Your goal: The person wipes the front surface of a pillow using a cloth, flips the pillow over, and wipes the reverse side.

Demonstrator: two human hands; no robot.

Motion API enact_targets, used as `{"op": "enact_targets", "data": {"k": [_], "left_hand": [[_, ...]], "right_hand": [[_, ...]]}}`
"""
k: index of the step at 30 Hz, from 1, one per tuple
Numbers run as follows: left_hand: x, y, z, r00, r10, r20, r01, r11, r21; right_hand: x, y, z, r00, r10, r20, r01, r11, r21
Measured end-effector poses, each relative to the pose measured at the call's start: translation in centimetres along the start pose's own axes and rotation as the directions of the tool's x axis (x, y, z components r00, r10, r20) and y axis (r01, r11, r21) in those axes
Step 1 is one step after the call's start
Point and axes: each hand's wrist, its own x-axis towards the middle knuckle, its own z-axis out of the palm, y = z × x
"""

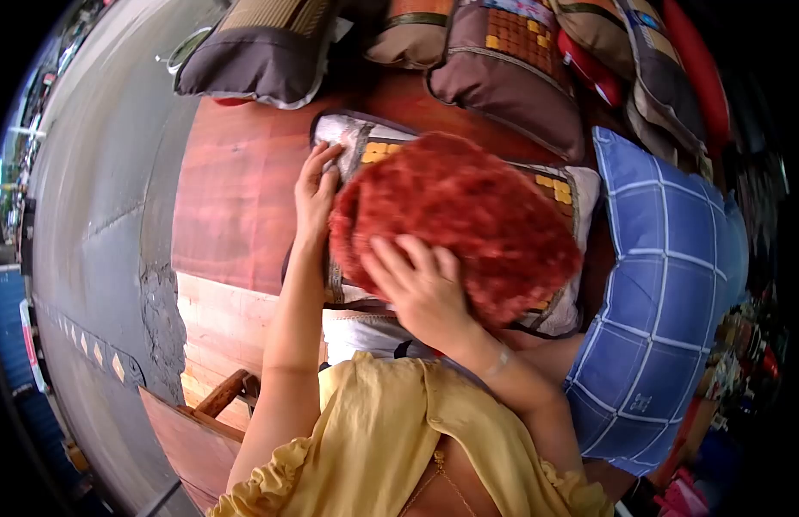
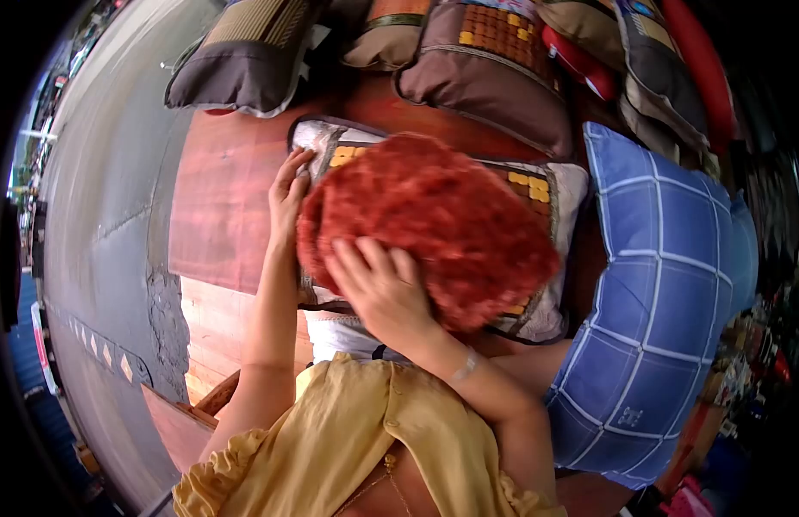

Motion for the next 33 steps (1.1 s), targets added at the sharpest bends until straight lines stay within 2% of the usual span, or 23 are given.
{"op": "enact_targets", "data": {"k": [2, 3, 4, 5, 6, 7, 8, 9, 10, 13, 14, 17, 20, 21, 25, 26, 27, 29, 30, 31, 33], "left_hand": [[0.1, -0.5, 0.0, 0.999, -0.04, 0.006, 0.041, 0.987, -0.158], [0.3, 0.9, -0.6, 1.0, -0.019, 0.024, 0.022, 0.987, -0.16], [0.2, 1.7, -0.7, 0.997, -0.055, 0.045, 0.064, 0.969, -0.239], [-0.3, 1.8, 0.5, 0.992, -0.107, 0.071, 0.125, 0.928, -0.35], [0.1, -0.1, 0.2, 0.984, -0.166, 0.059, 0.173, 0.85, -0.497], [0.2, -0.3, -0.1, 0.987, -0.161, -0.011, 0.154, 0.961, -0.229], [0.2, -0.5, -0.3, 0.996, -0.086, -0.018, 0.084, 0.992, -0.096], [0.3, -0.4, -0.3, 1.0, -0.008, -0.018, 0.009, 0.999, 0.036], [0.2, -0.2, -0.1, 1.0, -0.011, -0.006, 0.011, 0.999, 0.032], [0.2, 0.5, -0.1, 0.998, -0.062, -0.017, 0.062, 0.998, 0.0], [0.1, 0.7, 0.1, 0.999, -0.049, -0.014, 0.049, 0.999, 0.017], [0.0, 0.5, 0.4, 0.999, -0.02, -0.032, 0.022, 0.998, 0.06], [-0.2, 0.7, 0.5, 0.999, -0.001, -0.033, 0.005, 0.993, 0.115], [-0.1, 0.9, 0.5, 1.0, 0.0, -0.03, 0.004, 0.991, 0.136], [0.3, -0.2, -0.1, 0.999, 0.046, 0.005, -0.046, 0.985, 0.168], [-0.1, 1.2, 0.4, 1.0, -0.004, -0.016, 0.006, 0.992, 0.127], [0.0, 0.2, 0.4, 0.999, 0.001, -0.041, 0.004, 0.991, 0.132], [-0.3, 0.7, 0.7, 0.997, -0.075, 0.018, 0.077, 0.979, -0.191], [-0.2, -0.5, 0.2, 0.999, -0.051, -0.002, 0.051, 0.987, -0.152], [-0.3, 1.5, 0.5, 0.999, -0.032, 0.036, 0.034, 0.999, -0.035], [0.1, -0.3, 0.2, 1.0, 0.001, 0.01, 0.0, 0.991, -0.136]], "right_hand": [[1.7, 0.1, 0.9, 1.0, 0.006, -0.009, -0.006, 1.0, -0.021], [3.0, 0.3, 1.4, 1.0, 0.017, -0.012, -0.017, 1.0, -0.008], [4.3, 0.8, 1.0, 0.999, 0.05, 0.007, -0.05, 0.999, 0.003], [4.5, 2.3, -0.2, 0.995, 0.083, 0.06, -0.083, 0.997, -0.01], [4.7, 4.1, -0.6, 0.984, 0.174, 0.047, -0.172, 0.984, -0.039], [5.2, 5.8, -0.9, 0.966, 0.26, 0.02, -0.258, 0.964, -0.056], [4.9, 7.9, -2.1, 0.93, 0.344, 0.128, -0.336, 0.938, -0.084], [4.1, 9.8, -3.3, 0.897, 0.421, 0.136, -0.406, 0.905, -0.127], [2.8, 11.6, -4.0, 0.859, 0.493, 0.137, -0.463, 0.863, -0.204], [-2.4, 15.2, -7.1, 0.756, 0.652, 0.057, -0.617, 0.739, -0.268], [-4.4, 15.5, -8.3, 0.733, 0.681, 0.011, -0.659, 0.713, -0.24], [-9.8, 14.1, -8.3, 0.763, 0.626, -0.159, -0.636, 0.772, -0.014], [-9.8, 8.2, -7.3, 0.809, 0.569, -0.149, -0.588, 0.777, -0.224], [-9.4, 6.4, -6.5, 0.823, 0.556, -0.114, -0.566, 0.788, -0.24], [-5.2, 1.2, -1.3, 0.947, 0.317, -0.048, -0.321, 0.942, -0.097], [-3.6, 0.6, -0.9, 0.966, 0.255, -0.028, -0.257, 0.963, -0.078], [-2.2, 0.6, -0.3, 0.978, 0.201, -0.046, -0.204, 0.976, -0.074], [0.2, 1.5, -0.7, 0.984, 0.18, -0.003, -0.18, 0.981, -0.078], [0.9, 2.5, -1.4, 0.981, 0.195, 0.016, -0.194, 0.978, -0.077], [1.5, 3.7, -2.1, 0.977, 0.212, 0.033, -0.209, 0.975, -0.076], [1.4, 7.2, -3.6, 0.96, 0.28, -0.012, -0.28, 0.958, -0.067]]}}
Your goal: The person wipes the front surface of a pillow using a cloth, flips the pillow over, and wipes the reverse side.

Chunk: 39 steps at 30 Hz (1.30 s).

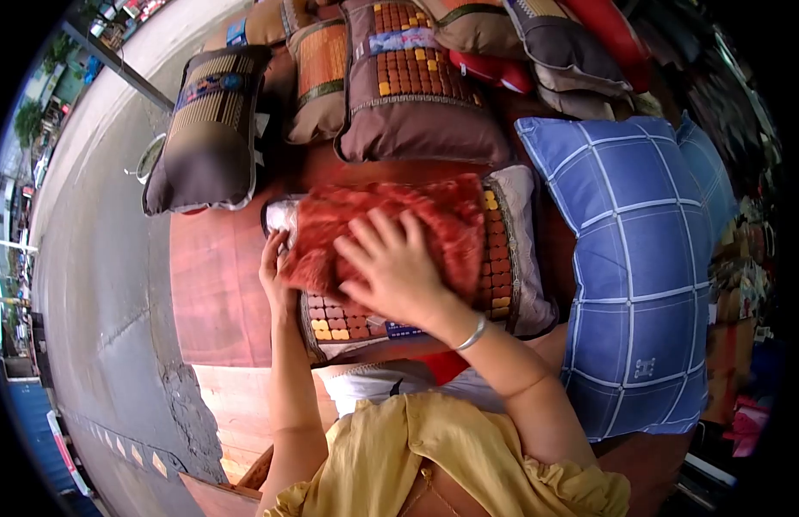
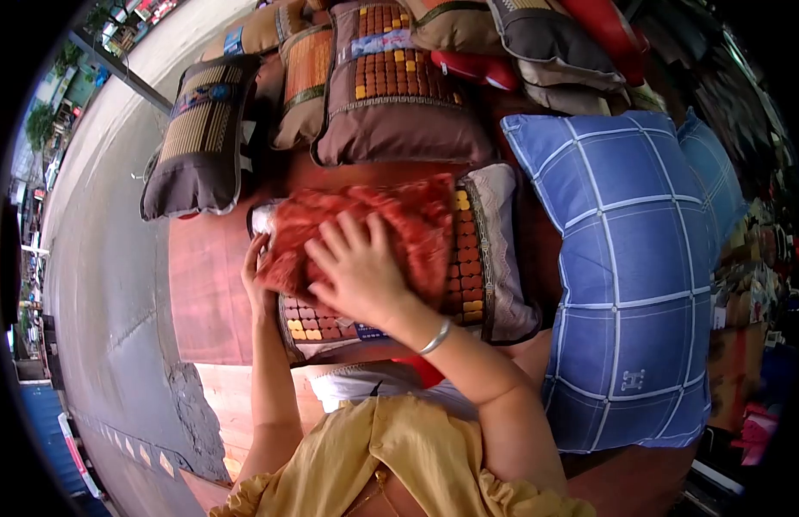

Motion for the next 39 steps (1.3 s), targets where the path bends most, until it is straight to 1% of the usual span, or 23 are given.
{"op": "enact_targets", "data": {"k": [1, 4, 5, 6, 8, 10, 11, 12, 15, 18, 19, 20, 22, 23, 24, 25, 27, 28, 30, 32, 36, 38, 39], "left_hand": [[0.0, 0.1, -0.2, 1.0, 0.011, 0.006, -0.011, 1.0, -0.007], [0.0, 0.1, -0.5, 1.0, 0.018, -0.024, -0.012, 0.977, 0.215], [0.2, 0.2, -0.3, 0.999, 0.025, -0.021, -0.02, 0.978, 0.207], [0.2, 0.4, 0.0, 1.0, 0.024, -0.021, -0.019, 0.978, 0.209], [0.0, 0.9, 0.4, 0.999, 0.021, -0.031, -0.014, 0.975, 0.221], [-0.3, 1.2, 0.4, 0.999, 0.011, -0.047, 0.0, 0.971, 0.238], [-0.2, 0.8, 0.2, 0.999, 0.018, -0.05, -0.005, 0.969, 0.248], [-0.2, 0.8, 0.2, 0.998, 0.025, -0.053, -0.011, 0.968, 0.251], [-0.3, 1.1, 0.3, 0.999, 0.024, -0.029, -0.016, 0.966, 0.26], [0.1, 0.4, -0.6, 1.0, 0.02, 0.015, -0.023, 0.966, 0.258], [0.1, 0.8, 0.0, 0.999, -0.036, -0.022, 0.039, 0.988, 0.147], [-0.2, 1.3, 0.4, 0.987, -0.163, 0.01, 0.162, 0.967, -0.196], [-0.5, 0.7, 0.0, 0.978, -0.206, 0.022, 0.207, 0.974, -0.094], [-0.4, 0.4, -0.6, 0.985, -0.027, 0.17, 0.021, 0.999, 0.04], [0.4, -1.7, -1.2, 0.998, -0.06, -0.009, 0.059, 0.996, -0.061], [0.6, -1.8, -1.2, 0.999, -0.035, -0.041, 0.036, 0.999, 0.028], [0.3, -0.4, -0.6, 0.999, 0.031, -0.025, -0.025, 0.977, 0.213], [0.2, -0.1, -0.5, 0.999, 0.036, -0.024, -0.03, 0.972, 0.232], [0.1, 0.3, -0.3, 0.999, 0.038, -0.024, -0.031, 0.968, 0.247], [0.0, 0.5, -0.2, 0.999, 0.036, -0.029, -0.027, 0.967, 0.254], [0.0, 0.7, -0.2, 0.998, 0.05, -0.026, -0.04, 0.957, 0.287], [0.1, 0.6, -0.4, 0.998, 0.06, -0.007, -0.055, 0.948, 0.312], [0.2, 0.3, -0.7, 0.997, 0.076, 0.011, -0.075, 0.939, 0.337]], "right_hand": [[-0.2, 2.1, -0.4, 0.999, 0.041, -0.02, -0.042, 0.997, -0.066], [-2.9, 7.3, -3.2, 0.963, 0.264, -0.049, -0.268, 0.949, -0.166], [-4.5, 8.6, -3.8, 0.936, 0.346, -0.063, -0.352, 0.921, -0.166], [-6.2, 9.4, -4.4, 0.905, 0.419, -0.071, -0.425, 0.895, -0.138], [-9.4, 9.6, -4.6, 0.875, 0.467, -0.125, -0.461, 0.884, 0.076], [-11.1, 6.4, -4.6, 0.879, 0.445, -0.172, -0.452, 0.892, -0.006], [-11.7, 4.7, -4.1, 0.913, 0.379, -0.15, -0.398, 0.908, -0.131], [-11.8, 2.5, -3.7, 0.931, 0.334, -0.145, -0.355, 0.922, -0.157], [-11.0, -2.8, -0.1, 0.988, 0.138, -0.071, -0.142, 0.988, -0.062], [-6.9, -5.5, 2.8, 0.992, -0.082, -0.1, 0.081, 0.997, -0.016], [-5.4, -5.7, 2.5, 0.994, -0.1, -0.043, 0.102, 0.994, 0.031], [-3.8, -5.7, 2.1, 0.992, -0.122, 0.013, 0.121, 0.989, 0.08], [-1.0, -4.1, 1.7, 0.994, -0.108, 0.021, 0.108, 0.994, 0.028], [0.1, -2.9, 1.2, 0.998, -0.047, 0.037, 0.046, 0.999, 0.026], [0.8, -1.4, 0.6, 0.998, 0.014, 0.056, -0.015, 1.0, 0.021], [1.1, 0.4, 0.1, 0.993, 0.078, 0.085, -0.077, 0.997, -0.009], [0.3, 4.3, -1.6, 0.972, 0.211, 0.108, -0.204, 0.976, -0.073], [-0.9, 6.0, -2.7, 0.955, 0.277, 0.104, -0.266, 0.958, -0.103], [-4.1, 8.9, -3.8, 0.94, 0.341, -0.015, -0.341, 0.936, -0.088], [-7.3, 9.3, -4.8, 0.941, 0.309, -0.138, -0.314, 0.949, -0.016], [-10.9, 3.2, -4.5, 0.953, 0.285, -0.103, -0.293, 0.953, -0.074], [-11.3, -0.8, -2.7, 0.982, 0.183, -0.052, -0.187, 0.979, -0.084], [-11.0, -2.5, -1.5, 0.99, 0.116, -0.082, -0.118, 0.993, -0.024]]}}
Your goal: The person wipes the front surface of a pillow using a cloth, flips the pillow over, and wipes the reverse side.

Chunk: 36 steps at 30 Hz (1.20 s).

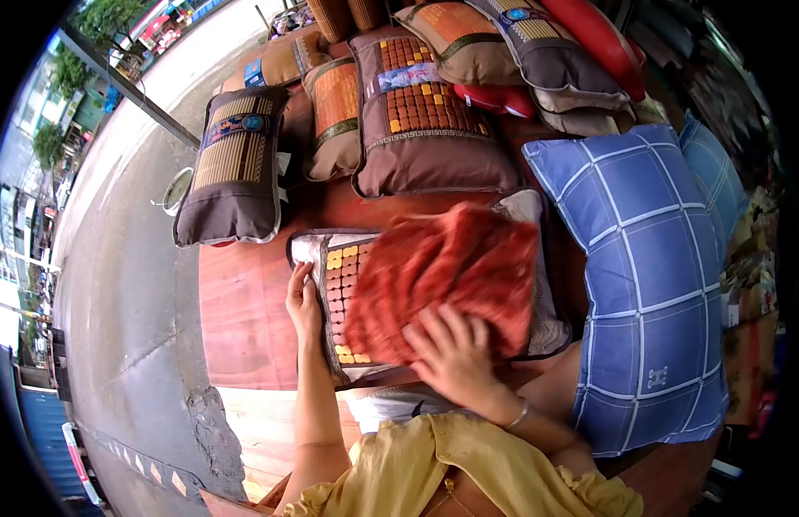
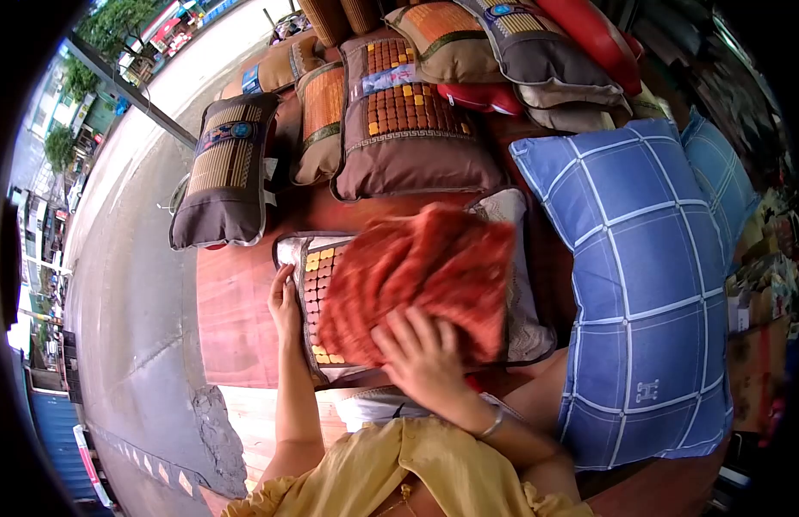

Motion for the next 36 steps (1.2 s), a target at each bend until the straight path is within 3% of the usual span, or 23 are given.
{"op": "enact_targets", "data": {"k": [2, 4, 5, 6, 7, 8, 9, 10, 11, 12, 13, 17, 19, 23, 25, 29, 30, 31, 33, 36], "left_hand": [[0.1, -0.6, -0.4, 0.999, 0.018, 0.038, -0.018, 1.0, 0.009], [0.0, -0.2, 0.0, 0.991, -0.119, 0.055, 0.13, 0.955, -0.268], [-0.3, 0.1, 0.5, 0.962, -0.251, 0.105, 0.269, 0.808, -0.524], [-0.6, 1.7, 1.1, 0.966, -0.18, 0.188, 0.259, 0.744, -0.616], [-0.8, 7.2, 1.9, 0.906, -0.288, 0.312, 0.418, 0.473, -0.776], [-0.7, -0.2, 1.0, 0.887, -0.333, 0.32, 0.451, 0.476, -0.755], [-0.7, -1.0, 0.9, 0.895, -0.328, 0.302, 0.438, 0.521, -0.732], [-0.6, 1.4, 1.4, 0.903, -0.323, 0.285, 0.425, 0.565, -0.707], [-0.6, 4.1, 1.2, 0.934, -0.259, 0.247, 0.358, 0.648, -0.672], [-0.3, 1.1, 0.7, 0.974, -0.193, 0.122, 0.228, 0.857, -0.463], [0.0, -1.9, 0.2, 0.996, -0.087, 0.02, 0.09, 0.976, -0.197], [-0.2, 0.2, 0.4, 0.997, -0.075, -0.017, 0.072, 0.99, -0.123], [-0.2, 0.4, 0.5, 0.997, -0.077, -0.021, 0.074, 0.991, -0.112], [-0.3, 1.0, 0.6, 0.995, -0.098, -0.021, 0.095, 0.991, -0.097], [-0.3, 0.9, 0.7, 0.997, -0.073, -0.022, 0.071, 0.994, -0.082], [-0.1, -0.1, 0.6, 1.0, -0.02, -0.02, 0.018, 0.998, -0.052], [-0.3, 0.9, 0.7, 0.976, -0.201, 0.08, 0.216, 0.923, -0.319], [-0.5, 2.4, 0.9, 0.914, -0.338, 0.222, 0.404, 0.741, -0.536], [-1.6, 5.7, 1.9, 0.834, -0.312, 0.454, 0.531, 0.232, -0.815], [-0.5, 0.7, 0.4, 0.856, -0.324, 0.404, 0.498, 0.304, -0.812]], "right_hand": [[1.5, -2.5, 1.7, 0.995, -0.098, -0.024, 0.1, 0.988, 0.118], [4.6, -3.6, 3.6, 0.991, -0.134, 0.024, 0.128, 0.977, 0.173], [6.5, -3.6, 4.8, 0.989, -0.105, 0.099, 0.082, 0.974, 0.212], [8.3, -3.5, 4.3, 0.994, -0.11, 0.025, 0.104, 0.979, 0.174], [9.7, -3.0, 3.8, 0.992, -0.117, -0.048, 0.122, 0.984, 0.131], [10.5, -2.1, 3.9, 0.993, -0.118, -0.01, 0.119, 0.987, 0.109], [11.1, -1.3, 4.1, 0.992, -0.119, 0.032, 0.116, 0.989, 0.086], [11.6, -0.1, 3.7, 0.986, -0.089, 0.137, 0.082, 0.995, 0.056], [11.8, 1.2, 3.1, 0.988, -0.069, 0.139, 0.064, 0.997, 0.039], [11.8, 2.8, 2.1, 0.987, -0.02, 0.158, 0.018, 1.0, 0.013], [11.5, 4.5, 1.1, 0.984, 0.028, 0.178, -0.026, 1.0, -0.013], [7.1, 11.9, -2.1, 0.95, 0.31, 0.044, -0.305, 0.948, -0.095], [4.1, 13.5, -2.5, 0.929, 0.365, -0.058, -0.358, 0.928, 0.102], [0.4, 8.8, -2.7, 0.931, 0.342, -0.125, -0.342, 0.939, 0.023], [-0.2, 5.4, -2.0, 0.948, 0.312, -0.069, -0.316, 0.947, -0.061], [1.1, 0.3, 2.5, 1.0, -0.009, 0.028, 0.009, 1.0, 0.01], [2.3, -0.6, 2.7, 0.997, -0.062, 0.037, 0.061, 0.998, 0.031], [3.7, -1.3, 2.8, 0.992, -0.118, 0.047, 0.115, 0.992, 0.053], [6.3, -1.2, 2.5, 0.99, -0.135, 0.045, 0.131, 0.988, 0.083], [9.6, 1.8, 1.6, 0.993, -0.116, 0.037, 0.113, 0.992, 0.062]]}}
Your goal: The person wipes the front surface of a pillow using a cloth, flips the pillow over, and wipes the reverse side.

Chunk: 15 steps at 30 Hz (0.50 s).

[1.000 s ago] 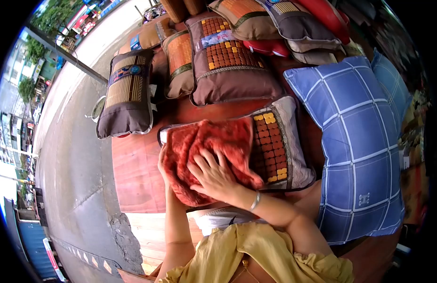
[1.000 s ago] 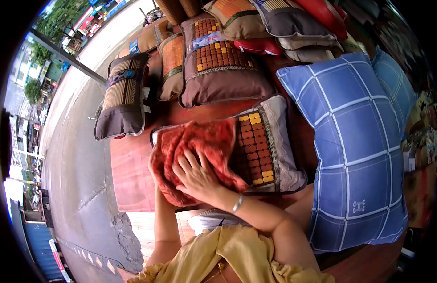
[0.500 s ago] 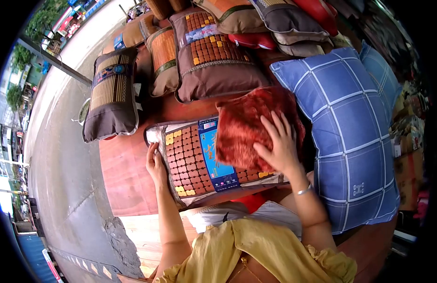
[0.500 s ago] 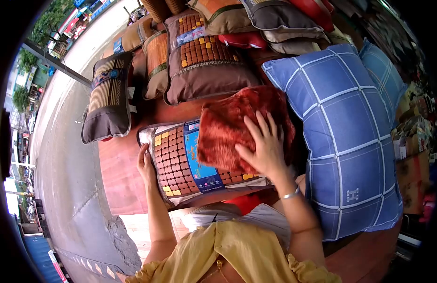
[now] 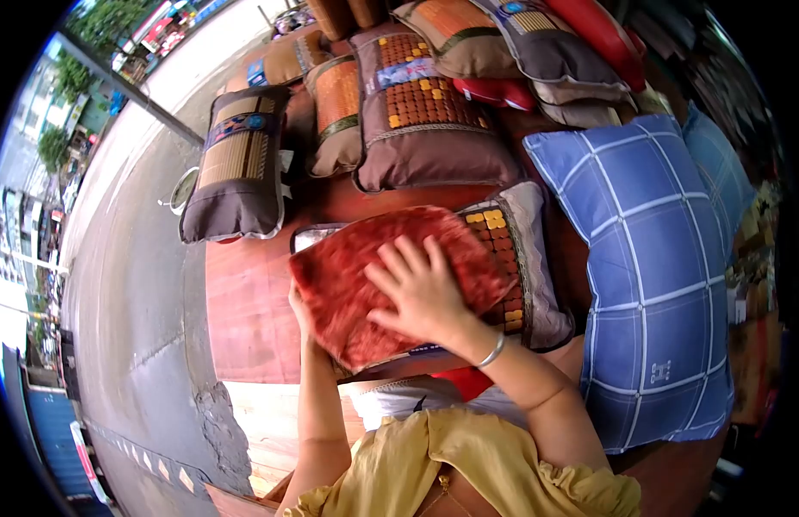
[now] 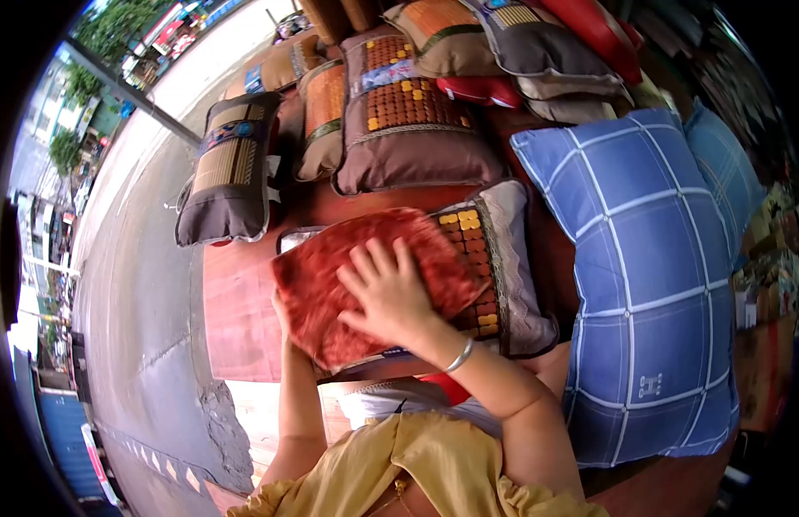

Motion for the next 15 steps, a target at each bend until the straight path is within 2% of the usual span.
{"op": "enact_targets", "data": {"k": [1, 2, 3, 5, 7, 9, 10, 12, 15], "left_hand": [[1.0, -0.3, -2.9, 0.934, 0.349, -0.075, -0.193, 0.67, 0.717], [0.6, -0.2, -2.0, 0.903, 0.429, -0.001, -0.26, 0.548, 0.795], [0.4, -0.1, -0.7, 0.865, 0.496, 0.082, -0.318, 0.414, 0.853], [0.3, -0.2, -0.2, 0.855, 0.516, 0.053, -0.317, 0.439, 0.841], [0.0, -0.2, 0.2, 0.862, 0.504, 0.048, -0.295, 0.424, 0.856], [0.3, -0.7, 0.0, 0.846, 0.531, 0.037, -0.323, 0.458, 0.828], [0.1, -0.6, 0.2, 0.852, 0.522, 0.036, -0.309, 0.448, 0.839], [-0.1, -0.4, 1.0, 0.857, 0.515, 0.034, -0.302, 0.447, 0.842], [0.0, -0.5, 0.2, 0.847, 0.53, 0.05, -0.302, 0.401, 0.865]], "right_hand": [[0.3, 1.7, -0.4, 0.999, 0.03, -0.036, -0.031, 0.999, -0.014], [0.4, 3.5, -1.4, 0.996, 0.093, -0.007, -0.093, 0.995, -0.039], [0.0, 5.3, -2.3, 0.988, 0.155, -0.011, -0.155, 0.984, -0.084], [-2.1, 8.9, -3.4, 0.957, 0.286, -0.052, -0.29, 0.951, -0.108], [-4.7, 11.1, -5.1, 0.92, 0.386, -0.07, -0.384, 0.923, 0.036], [-7.7, 11.8, -4.9, 0.902, 0.414, -0.122, -0.388, 0.902, 0.187], [-8.9, 11.0, -4.9, 0.912, 0.381, -0.149, -0.355, 0.918, 0.176], [-10.5, 7.8, -5.0, 0.891, 0.427, -0.155, -0.408, 0.902, 0.14], [-11.3, 2.8, -4.1, 0.923, 0.356, -0.142, -0.367, 0.929, -0.054]]}}
